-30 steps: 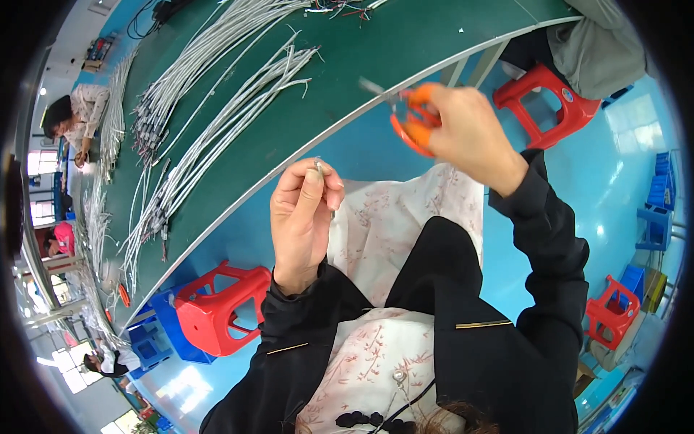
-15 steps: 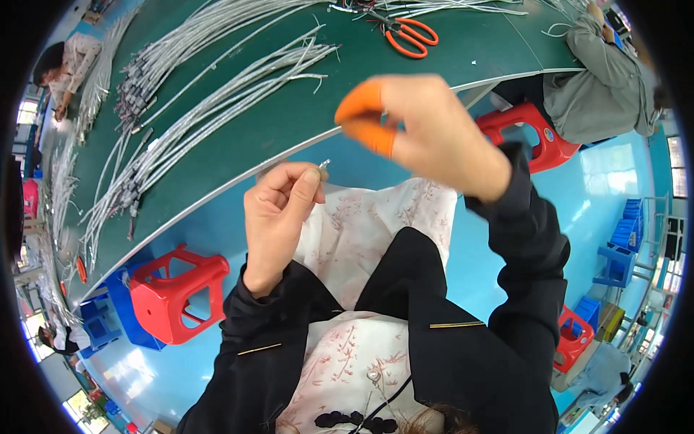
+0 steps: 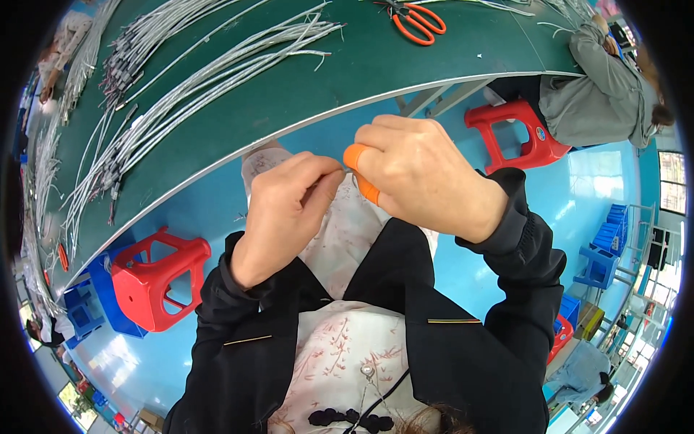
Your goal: The person peels back the outer casing of a cable by hand and uses shears to trim the internal wires. After repeating these steps on several cables, the person gathers the finished wires from the table and sets them aside.
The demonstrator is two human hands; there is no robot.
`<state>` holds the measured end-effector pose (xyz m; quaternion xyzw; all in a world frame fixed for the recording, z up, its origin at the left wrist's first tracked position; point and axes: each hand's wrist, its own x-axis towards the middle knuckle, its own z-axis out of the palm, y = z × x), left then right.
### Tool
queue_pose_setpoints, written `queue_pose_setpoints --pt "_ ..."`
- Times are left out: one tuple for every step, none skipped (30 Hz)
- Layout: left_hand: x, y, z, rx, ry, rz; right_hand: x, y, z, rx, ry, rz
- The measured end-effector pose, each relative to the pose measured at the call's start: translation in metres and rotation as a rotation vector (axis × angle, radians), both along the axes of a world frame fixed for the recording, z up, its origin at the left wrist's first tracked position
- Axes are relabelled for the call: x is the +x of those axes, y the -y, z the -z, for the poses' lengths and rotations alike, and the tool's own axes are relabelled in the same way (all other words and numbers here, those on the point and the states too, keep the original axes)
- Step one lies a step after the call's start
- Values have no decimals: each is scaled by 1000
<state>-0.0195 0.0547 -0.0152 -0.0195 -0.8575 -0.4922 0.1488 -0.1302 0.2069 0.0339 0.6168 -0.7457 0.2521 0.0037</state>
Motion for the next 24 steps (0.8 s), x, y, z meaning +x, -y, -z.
queue_pose_setpoints --pt "-1 1 2 5 4 -2 3 -1 -2 68 -17 6" --pt "-1 2 4 -71 -42 28 5 -1 -2 135 -34 14" --pt "-2 3 5 -148 -88 60 6 -1 -1 140 -31 16" --pt "-1 5 6 -224 -134 93 5 0 1 153 61 24" --pt "-1 6 7 -218 -135 102 3 -1 3 166 151 38" --pt "-1 8 7 -156 -140 115 1 -2 4 177 242 53" --pt "-2 9 6 -93 -145 128 0 -4 7 179 243 63" --pt "-2 11 6 -31 -150 141 -2 -7 10 170 474 89" --pt "-4 12 6 -28 -149 151 -4 -10 13 156 705 115" --pt "-5 14 6 2 -158 173 -4 -12 15 138 937 136" --pt "-6 16 7 32 -166 194 -3 -14 16 136 939 143" --pt "-7 16 7 61 -174 216 -3 -15 16 170 1200 176" --pt "-7 16 7 60 -172 221 -2 -16 16 202 1461 206" --pt "-6 15 8 100 -156 209 -2 -17 17 233 1723 233" --pt "-5 14 8 136 -142 194 -1 -17 19 227 1724 232" --pt "-4 14 8 172 -127 179 1 -19 23 155 1832 186" --pt "-3 13 8 167 -127 183 5 -20 28 80 1938 137" --pt "-2 11 10 198 -123 152 8 -21 32 3 2042 85" --pt "-2 9 11 229 -118 121 12 -22 34 -4 2042 81" --pt "-2 7 12 262 -114 89 18 -22 36 -92 2110 100" --pt "-2 5 14 257 -113 92 23 -22 38 -183 2176 119" --pt "-3 2 15 205 -163 39 27 -22 40 -276 2239 138" --pt "-4 -1 17 152 -214 -13 29 -21 43 -281 2239 135" --pt "-4 -3 18 100 -264 -65 30 -20 46 -323 2250 148"
